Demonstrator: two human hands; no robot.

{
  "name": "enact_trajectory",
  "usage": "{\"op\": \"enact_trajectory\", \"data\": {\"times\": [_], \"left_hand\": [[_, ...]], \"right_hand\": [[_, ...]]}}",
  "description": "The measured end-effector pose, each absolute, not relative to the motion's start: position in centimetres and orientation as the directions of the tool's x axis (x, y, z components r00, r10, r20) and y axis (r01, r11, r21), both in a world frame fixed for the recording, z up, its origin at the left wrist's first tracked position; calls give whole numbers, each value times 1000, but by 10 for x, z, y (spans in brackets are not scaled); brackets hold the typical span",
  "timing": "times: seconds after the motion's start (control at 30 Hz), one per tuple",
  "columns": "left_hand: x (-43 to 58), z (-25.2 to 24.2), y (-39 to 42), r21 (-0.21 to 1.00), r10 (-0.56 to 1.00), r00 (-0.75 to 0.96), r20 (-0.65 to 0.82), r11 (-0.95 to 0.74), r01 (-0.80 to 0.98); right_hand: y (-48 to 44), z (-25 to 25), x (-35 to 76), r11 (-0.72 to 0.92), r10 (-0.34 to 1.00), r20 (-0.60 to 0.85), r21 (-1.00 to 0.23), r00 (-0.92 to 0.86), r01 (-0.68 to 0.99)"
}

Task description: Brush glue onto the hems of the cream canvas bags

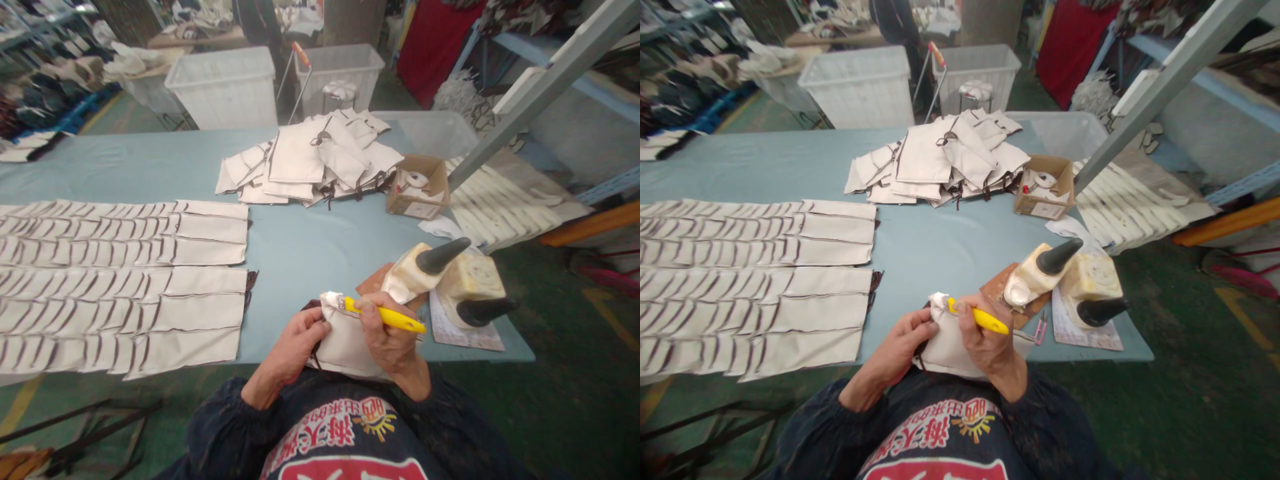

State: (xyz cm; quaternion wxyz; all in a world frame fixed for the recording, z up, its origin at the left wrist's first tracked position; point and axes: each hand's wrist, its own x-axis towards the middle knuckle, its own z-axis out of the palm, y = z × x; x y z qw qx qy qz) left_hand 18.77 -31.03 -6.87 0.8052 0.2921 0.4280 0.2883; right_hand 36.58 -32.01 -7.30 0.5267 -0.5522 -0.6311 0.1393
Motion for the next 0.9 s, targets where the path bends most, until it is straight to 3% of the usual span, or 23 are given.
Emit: {"op": "enact_trajectory", "data": {"times": [0.17,0.37,0.47,0.67,0.8,0.9], "left_hand": [[186,-69,-309,721,718,456,-526,661,-208],[187,-69,-308,723,724,448,-525,657,-215],[187,-69,-307,730,727,442,-525,652,-205],[179,-84,-299,742,735,456,-502,637,-210],[158,-112,-292,763,728,420,-542,636,-118],[143,-138,-294,686,609,470,-639,728,-11]], "right_hand": [[-327,-73,374,327,881,447,-812,155,484],[-312,-84,365,360,856,489,-796,169,486],[-305,-93,363,361,838,518,-762,171,537],[-299,-111,355,354,884,468,-683,11,639],[-293,-117,354,290,889,445,-728,107,621],[-285,-118,366,197,883,415,-749,218,632]]}}
